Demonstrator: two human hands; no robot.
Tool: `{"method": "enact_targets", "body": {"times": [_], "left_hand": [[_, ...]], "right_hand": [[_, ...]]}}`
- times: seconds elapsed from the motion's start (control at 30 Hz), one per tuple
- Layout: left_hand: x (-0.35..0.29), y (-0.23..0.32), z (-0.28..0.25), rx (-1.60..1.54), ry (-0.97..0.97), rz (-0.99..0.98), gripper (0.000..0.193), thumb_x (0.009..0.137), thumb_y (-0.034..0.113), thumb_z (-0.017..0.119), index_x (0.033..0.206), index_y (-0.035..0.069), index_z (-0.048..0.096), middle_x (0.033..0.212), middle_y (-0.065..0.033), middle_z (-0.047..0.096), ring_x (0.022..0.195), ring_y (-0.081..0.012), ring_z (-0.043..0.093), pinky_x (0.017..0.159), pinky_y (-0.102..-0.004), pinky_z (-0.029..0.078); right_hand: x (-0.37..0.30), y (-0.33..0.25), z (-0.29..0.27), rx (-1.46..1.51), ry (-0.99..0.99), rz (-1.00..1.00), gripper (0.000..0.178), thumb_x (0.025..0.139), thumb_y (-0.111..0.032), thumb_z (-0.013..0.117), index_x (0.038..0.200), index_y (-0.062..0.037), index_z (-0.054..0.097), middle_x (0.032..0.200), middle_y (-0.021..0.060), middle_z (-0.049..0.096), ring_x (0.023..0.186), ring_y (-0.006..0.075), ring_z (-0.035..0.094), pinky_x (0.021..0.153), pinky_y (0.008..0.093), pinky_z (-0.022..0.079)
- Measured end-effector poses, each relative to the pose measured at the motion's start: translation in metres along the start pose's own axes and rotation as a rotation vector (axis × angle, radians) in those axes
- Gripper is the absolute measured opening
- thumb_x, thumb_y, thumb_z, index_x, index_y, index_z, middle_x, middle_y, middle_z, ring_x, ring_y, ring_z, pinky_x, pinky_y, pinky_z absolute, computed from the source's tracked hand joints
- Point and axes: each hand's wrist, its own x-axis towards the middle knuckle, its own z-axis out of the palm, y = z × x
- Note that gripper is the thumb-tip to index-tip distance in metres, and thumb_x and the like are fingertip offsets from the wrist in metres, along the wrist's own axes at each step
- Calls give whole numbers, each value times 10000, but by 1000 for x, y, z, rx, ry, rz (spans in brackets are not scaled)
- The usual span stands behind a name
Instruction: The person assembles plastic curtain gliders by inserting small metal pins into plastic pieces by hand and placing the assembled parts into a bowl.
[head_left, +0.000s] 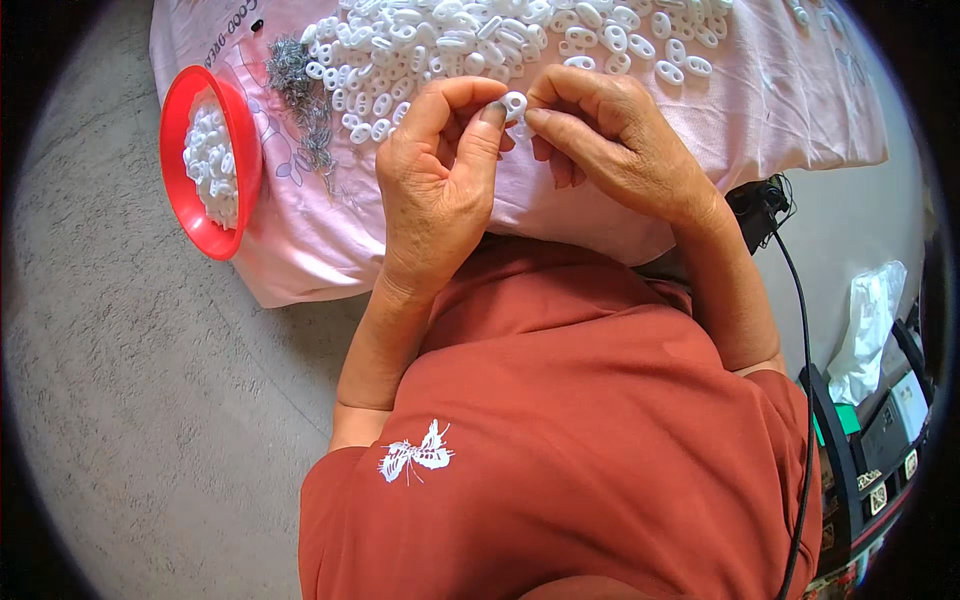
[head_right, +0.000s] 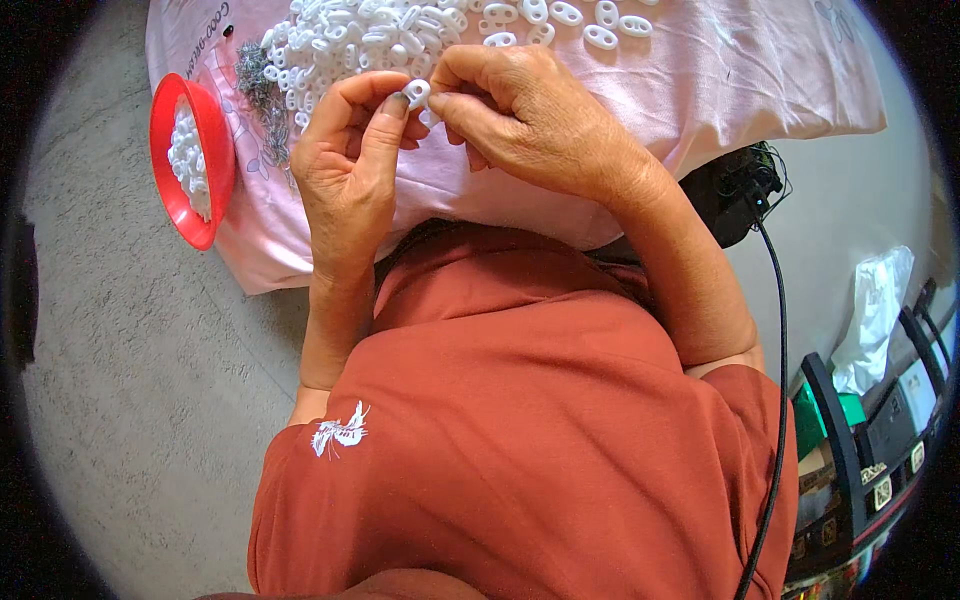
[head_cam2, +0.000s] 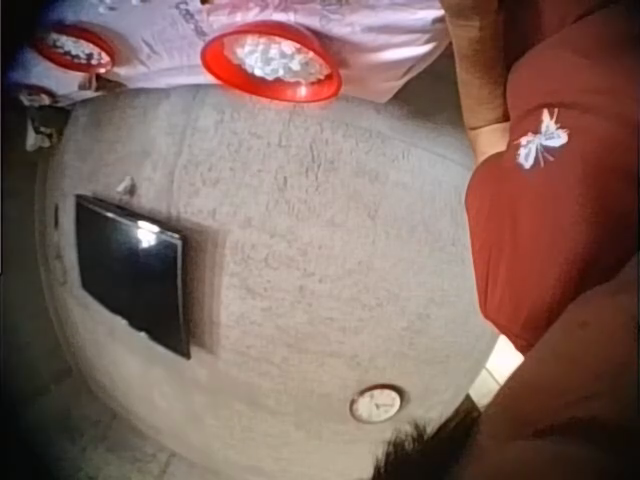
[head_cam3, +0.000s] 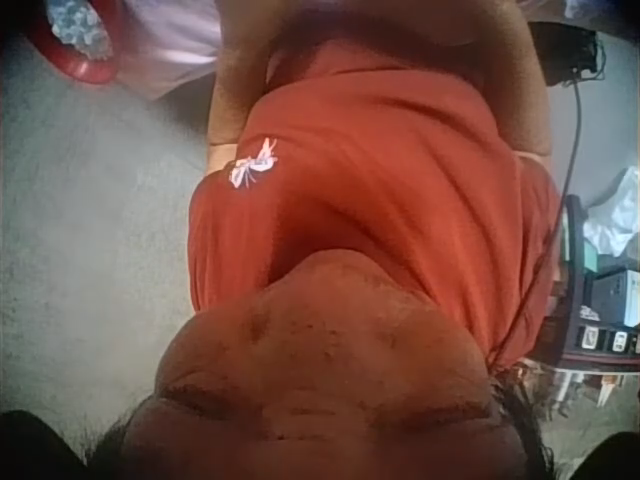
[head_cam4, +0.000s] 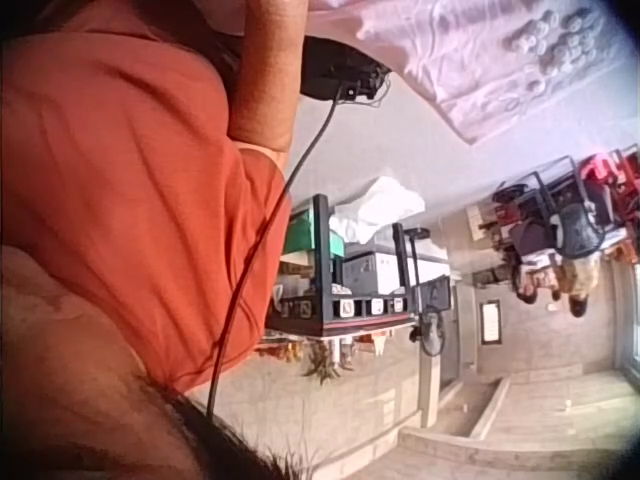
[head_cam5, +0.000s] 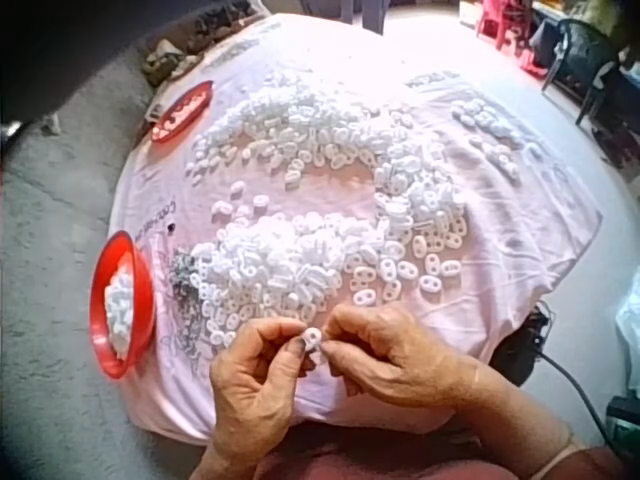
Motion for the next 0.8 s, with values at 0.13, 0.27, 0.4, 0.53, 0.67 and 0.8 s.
{"method": "enact_targets", "body": {"times": [0.13, 0.27, 0.4, 0.53, 0.67, 0.8], "left_hand": [[0, 1, 1, 18, -3, 3, 96, 946, 4, 611, 1038, -15, 630, 856, -24, 664, 756, -69, 620, 682, -206, 510], [0, 1, 0, 13, 0, -2, 100, 946, 8, 613, 1042, -17, 630, 857, -27, 664, 756, -67, 619, 676, -206, 510], [0, 1, 1, 18, 9, -14, 105, 946, 7, 613, 1047, -17, 629, 862, -29, 665, 756, -68, 621, 675, -206, 510], [0, 1, 2, 21, 8, -10, 109, 945, 6, 613, 1051, -17, 627, 865, -30, 665, 756, -69, 625, 674, -203, 512], [0, 0, 3, 12, -5, -11, 111, 943, 4, 612, 1051, -15, 627, 864, -31, 664, 756, -69, 629, 671, -201, 515], [1, 0, 4, 22, -9, -9, 112, 943, -1, 607, 1052, -14, 628, 864, -32, 664, 754, -71, 630, 670, -203, 515]], "right_hand": [[0, 0, 0, 2, 4, -15, 165, 956, -137, 591, 897, 12, 629, 619, 56, 607, 550, 105, 595, 509, 276, 470], [0, -1, 1, 8, 14, -20, 146, 959, -126, 594, 912, 10, 621, 638, 50, 614, 552, 96, 597, 506, 264, 474], [0, -4, 1, 99, 6, 21, 107, 966, -96, 590, 950, 9, 598, 687, 44, 629, 563, 85, 598, 511, 236, 483], [-1, -2, 2, 146, 11, -16, 83, 968, -70, 586, 966, 12, 578, 724, 51, 637, 585, 84, 602, 525, 223, 490], [-3, -2, 3, 198, 42, -25, 61, 965, -41, 582, 985, 11, 557, 756, 61, 643, 615, 86, 607, 547, 222, 498], [-4, 0, 4, 223, 67, -55, 94, 957, 2, 568, 1041, 10, 525, 786, 69, 651, 656, 91, 628, 581, 225, 516]]}}
